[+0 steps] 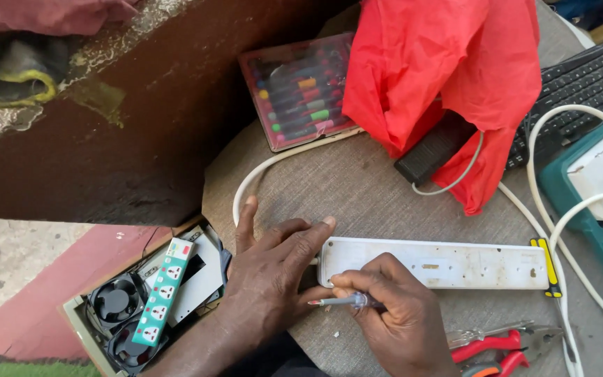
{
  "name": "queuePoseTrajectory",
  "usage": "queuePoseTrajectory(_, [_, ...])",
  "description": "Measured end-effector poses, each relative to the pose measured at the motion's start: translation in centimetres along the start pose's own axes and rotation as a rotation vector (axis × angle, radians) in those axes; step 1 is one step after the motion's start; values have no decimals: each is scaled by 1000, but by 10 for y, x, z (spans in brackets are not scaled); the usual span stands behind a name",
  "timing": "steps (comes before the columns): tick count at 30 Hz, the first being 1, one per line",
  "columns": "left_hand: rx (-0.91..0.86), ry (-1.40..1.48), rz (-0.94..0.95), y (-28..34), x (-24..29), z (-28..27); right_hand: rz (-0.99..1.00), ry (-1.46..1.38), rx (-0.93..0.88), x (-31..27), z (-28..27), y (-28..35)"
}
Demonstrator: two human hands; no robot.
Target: Disassembling a power strip extension cord by removing screws with a screwdriver and using pliers.
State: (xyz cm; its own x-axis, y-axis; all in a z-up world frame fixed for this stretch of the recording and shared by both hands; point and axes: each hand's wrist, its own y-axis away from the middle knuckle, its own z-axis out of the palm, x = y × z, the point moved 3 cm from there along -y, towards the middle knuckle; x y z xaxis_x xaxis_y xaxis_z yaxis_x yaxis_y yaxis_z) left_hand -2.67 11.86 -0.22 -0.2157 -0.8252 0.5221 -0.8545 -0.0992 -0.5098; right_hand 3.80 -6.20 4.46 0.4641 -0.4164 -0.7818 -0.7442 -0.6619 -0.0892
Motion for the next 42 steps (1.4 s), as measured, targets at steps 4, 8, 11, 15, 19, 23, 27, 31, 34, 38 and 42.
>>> queuePoseTrajectory(4, [-34, 45, -17, 2, -2, 1, 13, 58, -29, 0, 3, -2])
queuePoseTrajectory(8, [-41, 65, -28, 5, -2, 3, 26, 102, -20, -1, 4, -2])
queuePoseTrajectory(11, [-34, 69, -23, 5, -1, 0, 19, 138, -4, 0, 5, -1])
queuePoseTrajectory(15, [-56, 77, -13, 5, -3, 2, -19, 140, 45, -1, 8, -1])
queuePoseTrajectory(19, [-36, 61, -13, 4, -1, -1, 0, 167, 20, -2, 7, 0])
queuePoseTrajectory(23, [-30, 42, -1, 4, -1, -1, 37, 177, -23, 1, 7, -2])
queuePoseTrajectory(27, [-40, 39, -13, 5, -3, 3, 95, 165, -56, 2, 2, -3])
queuePoseTrajectory(31, [-52, 41, -11, 5, -4, 5, 133, 145, -82, -1, 0, -6])
queuePoseTrajectory(34, [-43, 31, -14, 6, -3, 4, 120, 145, -85, -1, 1, -6])
queuePoseTrajectory(38, [-49, 51, -21, 4, -2, 1, 333, 141, -47, -2, -4, -2])
queuePoseTrajectory(42, [-71, 57, 45, 1, 2, -7, 307, 16, -14, 19, -21, 14])
